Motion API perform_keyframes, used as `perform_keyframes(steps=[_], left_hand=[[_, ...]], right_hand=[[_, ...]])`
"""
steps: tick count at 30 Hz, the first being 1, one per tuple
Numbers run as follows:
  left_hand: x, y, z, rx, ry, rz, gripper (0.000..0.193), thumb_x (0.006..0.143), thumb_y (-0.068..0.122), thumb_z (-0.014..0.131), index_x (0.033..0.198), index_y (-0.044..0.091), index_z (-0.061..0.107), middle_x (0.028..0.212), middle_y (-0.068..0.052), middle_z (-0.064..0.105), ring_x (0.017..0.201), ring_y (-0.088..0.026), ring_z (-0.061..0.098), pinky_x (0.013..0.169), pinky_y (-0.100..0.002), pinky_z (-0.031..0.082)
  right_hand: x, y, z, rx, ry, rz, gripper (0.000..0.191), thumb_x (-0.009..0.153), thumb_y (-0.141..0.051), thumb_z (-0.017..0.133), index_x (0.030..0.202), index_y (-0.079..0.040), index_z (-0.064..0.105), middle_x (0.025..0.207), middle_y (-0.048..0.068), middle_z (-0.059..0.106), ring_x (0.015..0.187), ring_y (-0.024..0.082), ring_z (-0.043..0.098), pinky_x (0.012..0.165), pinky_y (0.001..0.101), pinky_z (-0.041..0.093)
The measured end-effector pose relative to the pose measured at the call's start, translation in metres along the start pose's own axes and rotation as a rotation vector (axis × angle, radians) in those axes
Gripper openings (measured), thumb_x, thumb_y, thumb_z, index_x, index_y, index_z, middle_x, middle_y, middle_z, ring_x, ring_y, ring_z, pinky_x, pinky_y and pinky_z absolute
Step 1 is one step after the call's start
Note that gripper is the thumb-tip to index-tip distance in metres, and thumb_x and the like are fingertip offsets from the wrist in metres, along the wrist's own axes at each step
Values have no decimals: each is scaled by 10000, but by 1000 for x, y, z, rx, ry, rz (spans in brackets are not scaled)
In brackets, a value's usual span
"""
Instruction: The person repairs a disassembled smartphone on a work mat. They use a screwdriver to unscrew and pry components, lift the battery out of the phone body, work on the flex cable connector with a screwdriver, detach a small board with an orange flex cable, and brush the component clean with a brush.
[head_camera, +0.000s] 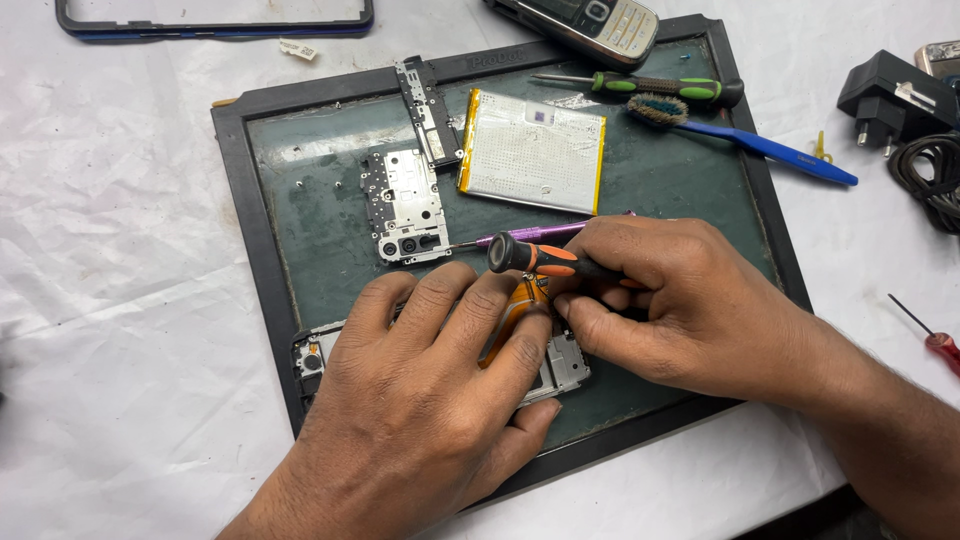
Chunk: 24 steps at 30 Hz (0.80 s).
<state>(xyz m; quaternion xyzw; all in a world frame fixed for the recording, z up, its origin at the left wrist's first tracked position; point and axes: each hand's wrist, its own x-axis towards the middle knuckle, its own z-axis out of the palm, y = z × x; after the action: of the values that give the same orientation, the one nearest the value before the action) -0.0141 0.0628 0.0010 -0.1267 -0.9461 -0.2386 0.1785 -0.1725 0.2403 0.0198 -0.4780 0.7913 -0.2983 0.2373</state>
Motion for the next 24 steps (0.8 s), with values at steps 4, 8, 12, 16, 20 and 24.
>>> perform_keyframes(steps=[4,8,12,16,20,24], left_hand=[[1,0,0,-5,-11,-2,541,759,392,835,1135,24,708,1176,-203,670,1145,-346,607,881,-506,469],[1,1,1,-15,-24,-14,546,752,391,837,1138,27,706,1172,-202,662,1142,-344,605,872,-508,464],[2,1,0,-10,-21,-16,545,744,384,834,1135,27,703,1209,-205,655,1142,-340,605,866,-508,461],[2,1,0,2,-15,-13,547,746,383,829,1140,26,700,1242,-209,649,1156,-337,605,875,-502,465],[2,1,0,-5,-18,-13,556,751,384,826,1151,21,697,1242,-210,647,1156,-340,604,875,-506,466],[2,1,1,-5,-25,-16,554,758,394,821,1149,22,694,1227,-212,646,1152,-341,604,870,-513,468]], right_hand=[[-1,3,1,-5,2,-9,129,871,-133,711,871,-13,662,654,23,559,552,103,539,431,284,416],[-1,5,2,8,-2,21,137,872,-144,700,880,-15,655,657,26,563,545,106,540,434,292,415],[-2,6,2,31,14,61,136,880,-150,683,883,-17,650,657,26,560,539,111,525,442,297,393],[-3,5,3,59,30,40,145,904,-148,670,968,-17,667,702,17,573,574,93,527,465,275,403],[-2,5,4,69,29,59,137,937,-164,667,977,-33,674,702,14,573,568,82,513,459,269,394],[-3,6,3,140,64,1,130,995,-152,619,1031,-29,637,781,-12,602,629,49,536,504,232,424]])
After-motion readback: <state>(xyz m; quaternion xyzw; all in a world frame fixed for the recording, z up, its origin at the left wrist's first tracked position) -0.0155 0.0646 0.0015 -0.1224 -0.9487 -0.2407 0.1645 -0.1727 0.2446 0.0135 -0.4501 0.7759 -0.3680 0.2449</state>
